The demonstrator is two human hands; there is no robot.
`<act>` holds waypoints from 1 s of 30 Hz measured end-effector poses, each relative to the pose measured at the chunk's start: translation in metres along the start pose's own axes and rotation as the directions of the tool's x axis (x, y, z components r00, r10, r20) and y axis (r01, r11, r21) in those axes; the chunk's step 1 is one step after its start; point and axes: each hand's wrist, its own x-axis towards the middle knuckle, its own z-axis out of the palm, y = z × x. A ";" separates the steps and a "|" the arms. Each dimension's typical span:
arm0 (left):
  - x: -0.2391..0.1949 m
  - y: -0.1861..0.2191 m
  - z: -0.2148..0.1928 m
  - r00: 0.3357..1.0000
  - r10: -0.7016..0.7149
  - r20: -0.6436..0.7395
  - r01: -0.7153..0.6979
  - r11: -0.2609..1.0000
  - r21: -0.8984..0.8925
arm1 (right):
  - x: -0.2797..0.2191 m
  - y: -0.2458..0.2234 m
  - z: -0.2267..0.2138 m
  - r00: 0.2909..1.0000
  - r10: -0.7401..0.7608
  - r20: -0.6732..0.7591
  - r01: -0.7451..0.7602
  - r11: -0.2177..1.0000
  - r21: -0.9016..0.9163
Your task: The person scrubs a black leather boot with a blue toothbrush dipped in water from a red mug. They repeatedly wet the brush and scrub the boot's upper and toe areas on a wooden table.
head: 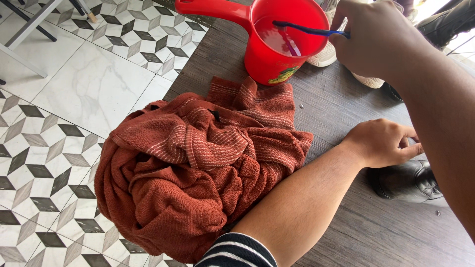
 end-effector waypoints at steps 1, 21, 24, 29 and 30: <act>0.000 -0.001 0.001 1.000 -0.001 0.001 0.001 1.000 0.001 | 0.000 -0.004 -0.003 1.000 0.000 0.000 0.000 1.000 0.001; 0.003 -0.003 0.004 0.998 0.015 -0.065 -0.013 1.000 0.028 | -0.030 -0.004 -0.013 0.991 0.125 -0.046 -0.105 0.946 0.306; 0.002 -0.002 0.001 0.998 0.029 -0.062 -0.028 1.000 0.014 | -0.041 -0.004 -0.016 0.984 0.171 -0.053 -0.147 0.942 0.302; -0.002 0.003 -0.003 0.994 0.025 -0.108 -0.027 1.000 -0.011 | -0.057 -0.018 -0.018 0.975 0.212 0.069 -0.222 0.908 0.355; -0.005 0.007 -0.007 0.992 0.015 -0.129 -0.018 0.999 -0.028 | -0.058 -0.019 -0.016 0.970 0.210 0.120 -0.239 0.906 0.349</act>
